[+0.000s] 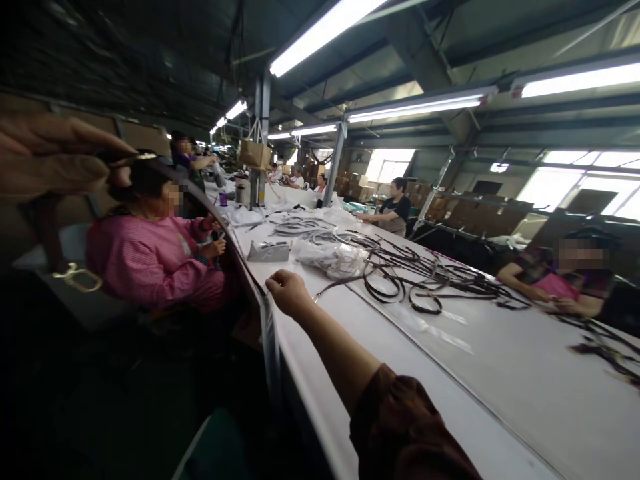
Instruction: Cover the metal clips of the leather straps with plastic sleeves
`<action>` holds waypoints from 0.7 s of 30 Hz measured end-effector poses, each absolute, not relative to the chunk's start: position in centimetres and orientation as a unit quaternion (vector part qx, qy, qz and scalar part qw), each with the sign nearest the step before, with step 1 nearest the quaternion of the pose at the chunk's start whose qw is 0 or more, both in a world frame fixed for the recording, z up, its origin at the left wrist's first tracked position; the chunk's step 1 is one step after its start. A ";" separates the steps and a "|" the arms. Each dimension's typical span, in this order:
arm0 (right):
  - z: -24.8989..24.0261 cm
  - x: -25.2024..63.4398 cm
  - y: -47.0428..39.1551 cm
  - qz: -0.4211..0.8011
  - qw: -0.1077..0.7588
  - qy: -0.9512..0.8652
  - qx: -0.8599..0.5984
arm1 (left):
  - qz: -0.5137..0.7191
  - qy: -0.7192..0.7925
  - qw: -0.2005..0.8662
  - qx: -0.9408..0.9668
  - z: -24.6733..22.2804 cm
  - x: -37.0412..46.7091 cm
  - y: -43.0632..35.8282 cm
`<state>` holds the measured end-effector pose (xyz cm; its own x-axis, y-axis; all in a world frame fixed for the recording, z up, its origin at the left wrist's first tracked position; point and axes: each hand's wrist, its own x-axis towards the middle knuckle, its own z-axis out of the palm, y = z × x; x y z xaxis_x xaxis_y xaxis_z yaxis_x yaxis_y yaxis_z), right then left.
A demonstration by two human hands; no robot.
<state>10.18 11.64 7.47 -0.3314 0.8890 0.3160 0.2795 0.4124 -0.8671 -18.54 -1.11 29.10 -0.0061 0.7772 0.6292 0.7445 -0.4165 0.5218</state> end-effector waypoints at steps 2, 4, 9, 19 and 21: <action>9.3 9.8 11.4 0.400 0.403 -0.722 -0.395 | 0.414 0.514 -0.036 0.751 30.8 -15.8 -0.7; 11.2 9.6 11.2 0.456 0.414 -0.690 -0.380 | 0.401 0.518 -0.103 0.748 32.4 -13.4 -0.4; 16.0 10.4 12.0 0.473 0.412 -0.689 -0.362 | 0.383 0.508 -0.259 0.727 36.8 -10.8 0.0; 17.4 9.8 13.1 0.451 0.424 -0.712 -0.332 | 0.304 0.495 -0.320 0.748 39.8 -11.7 -0.6; 15.9 8.5 11.8 0.472 0.381 -0.730 -0.314 | 0.292 0.514 -0.314 0.743 39.4 -10.9 -1.3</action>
